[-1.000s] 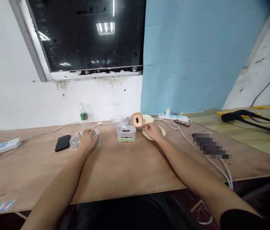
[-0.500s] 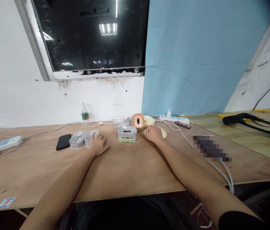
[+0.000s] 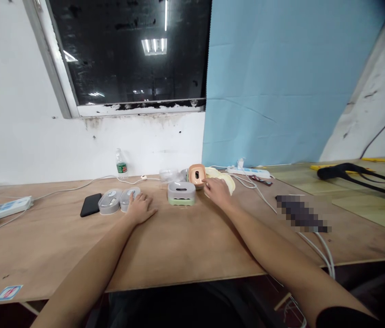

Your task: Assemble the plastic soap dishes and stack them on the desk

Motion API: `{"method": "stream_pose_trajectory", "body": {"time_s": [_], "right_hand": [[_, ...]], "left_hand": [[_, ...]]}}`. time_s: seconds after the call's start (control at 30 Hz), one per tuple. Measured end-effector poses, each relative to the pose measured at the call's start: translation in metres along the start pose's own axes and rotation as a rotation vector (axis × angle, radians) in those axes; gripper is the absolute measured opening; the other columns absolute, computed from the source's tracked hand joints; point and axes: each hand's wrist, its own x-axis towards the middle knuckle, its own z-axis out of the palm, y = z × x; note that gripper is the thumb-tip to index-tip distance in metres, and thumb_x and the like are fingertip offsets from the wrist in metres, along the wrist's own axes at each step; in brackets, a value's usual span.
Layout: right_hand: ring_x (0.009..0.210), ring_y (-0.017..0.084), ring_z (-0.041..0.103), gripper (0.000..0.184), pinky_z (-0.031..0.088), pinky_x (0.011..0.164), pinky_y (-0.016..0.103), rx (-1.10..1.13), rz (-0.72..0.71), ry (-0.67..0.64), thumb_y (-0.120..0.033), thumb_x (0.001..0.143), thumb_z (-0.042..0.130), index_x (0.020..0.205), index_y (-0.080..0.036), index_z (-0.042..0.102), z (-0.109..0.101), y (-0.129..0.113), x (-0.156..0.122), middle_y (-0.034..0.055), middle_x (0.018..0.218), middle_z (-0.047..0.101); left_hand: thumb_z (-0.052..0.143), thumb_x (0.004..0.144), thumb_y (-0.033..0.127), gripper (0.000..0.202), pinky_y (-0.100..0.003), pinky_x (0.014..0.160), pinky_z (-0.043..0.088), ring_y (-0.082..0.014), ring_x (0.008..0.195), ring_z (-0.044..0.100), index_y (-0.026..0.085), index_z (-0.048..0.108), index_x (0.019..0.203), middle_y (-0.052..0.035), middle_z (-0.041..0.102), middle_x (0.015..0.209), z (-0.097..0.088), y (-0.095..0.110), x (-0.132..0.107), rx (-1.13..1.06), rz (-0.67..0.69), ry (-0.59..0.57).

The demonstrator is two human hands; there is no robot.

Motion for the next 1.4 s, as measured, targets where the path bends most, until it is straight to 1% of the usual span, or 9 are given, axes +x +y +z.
{"method": "stream_pose_trajectory", "body": {"time_s": [0.23, 0.33, 0.47, 0.7, 0.9, 1.03, 1.17, 1.3, 1.4], "right_hand": [[0.091, 0.026, 0.056, 0.029, 0.042, 0.085, 0.042, 0.380, -0.237, 0.248, -0.035, 0.093, 0.043, 0.101, -0.022, 0.068, -0.007, -0.040, -0.015, 0.0117, 0.090, 0.065], [0.089, 0.024, 0.057, 0.029, 0.046, 0.083, 0.041, 0.547, -0.286, 0.252, -0.037, 0.093, 0.042, 0.101, -0.024, 0.067, -0.009, -0.068, -0.025, 0.0102, 0.089, 0.064], [0.088, 0.021, 0.058, 0.028, 0.048, 0.080, 0.037, 0.722, -0.273, 0.198, -0.039, 0.094, 0.043, 0.098, -0.024, 0.066, -0.011, -0.096, -0.033, 0.0084, 0.090, 0.063], [0.083, 0.018, 0.060, 0.031, 0.048, 0.074, 0.030, 0.950, -0.046, -0.002, -0.042, 0.092, 0.044, 0.099, -0.019, 0.064, 0.005, -0.095, -0.027, 0.0072, 0.093, 0.066], [0.071, 0.017, 0.058, 0.030, 0.044, 0.068, 0.028, 0.667, -0.020, -0.113, -0.038, 0.090, 0.048, 0.100, -0.018, 0.067, 0.007, -0.075, -0.023, 0.0044, 0.081, 0.068], [0.078, 0.019, 0.058, 0.025, 0.045, 0.075, 0.031, 0.513, -0.008, 0.068, -0.034, 0.089, 0.050, 0.098, -0.019, 0.068, 0.012, -0.061, -0.017, 0.0063, 0.084, 0.066], [0.099, 0.024, 0.057, 0.028, 0.045, 0.090, 0.039, 0.473, -0.065, 0.150, -0.040, 0.084, 0.060, 0.104, -0.021, 0.068, 0.026, -0.047, -0.010, 0.0084, 0.099, 0.063], [0.118, 0.029, 0.051, 0.048, 0.041, 0.101, 0.046, 0.436, -0.011, 0.053, -0.047, 0.078, 0.067, 0.120, -0.023, 0.064, 0.040, -0.038, -0.010, 0.0113, 0.124, 0.055], [0.121, 0.029, 0.051, 0.040, 0.041, 0.103, 0.047, 0.485, -0.028, -0.033, -0.042, 0.082, 0.064, 0.119, -0.025, 0.066, 0.046, -0.036, -0.010, 0.0093, 0.132, 0.054]], "left_hand": [[0.048, 0.087, 0.054, 0.069, -0.054, 0.115, 0.010, -0.0304, 0.136, 0.035, 0.022, 0.030, 0.146, -0.0143, 0.041, 0.146, -0.017, 0.010, 0.000, -0.088, 0.032, 0.175], [0.050, 0.087, 0.056, 0.084, -0.051, 0.115, 0.014, -0.0308, 0.137, 0.034, 0.017, 0.012, 0.151, -0.0175, 0.035, 0.150, -0.022, 0.016, -0.001, -0.188, 0.071, 0.249], [0.049, 0.089, 0.054, 0.091, -0.042, 0.104, 0.037, -0.0264, 0.124, 0.050, 0.015, -0.006, 0.151, -0.0187, 0.036, 0.148, -0.021, 0.024, -0.002, -0.454, 0.081, 0.305], [0.041, 0.093, 0.048, 0.049, -0.034, 0.098, 0.044, -0.0234, 0.113, 0.057, 0.018, 0.053, 0.129, -0.0082, 0.061, 0.126, -0.019, 0.033, 0.000, -0.453, 0.133, 0.137], [0.029, 0.097, 0.046, 0.046, -0.028, 0.084, 0.049, -0.0201, 0.098, 0.065, 0.024, 0.062, 0.121, -0.0024, 0.069, 0.114, -0.025, 0.034, -0.002, -0.521, 0.223, -0.019], [0.037, 0.095, 0.046, 0.041, -0.029, 0.076, 0.049, -0.0195, 0.085, 0.065, 0.024, 0.069, 0.108, -0.0039, 0.071, 0.098, -0.023, 0.037, -0.004, -0.440, 0.296, -0.139], [0.044, 0.092, 0.046, 0.038, -0.031, 0.080, 0.048, -0.0202, 0.086, 0.064, 0.021, 0.068, 0.108, -0.0071, 0.067, 0.101, -0.021, 0.039, -0.004, -0.377, 0.275, -0.127], [0.044, 0.092, 0.048, 0.041, -0.032, 0.083, 0.048, -0.0214, 0.091, 0.063, 0.020, 0.065, 0.114, -0.0082, 0.066, 0.105, -0.018, 0.036, -0.003, -0.397, 0.260, -0.098], [0.044, 0.092, 0.050, 0.046, -0.034, 0.084, 0.048, -0.0232, 0.095, 0.063, 0.018, 0.062, 0.118, -0.0091, 0.065, 0.108, -0.014, 0.033, -0.003, -0.414, 0.246, -0.092]]}}
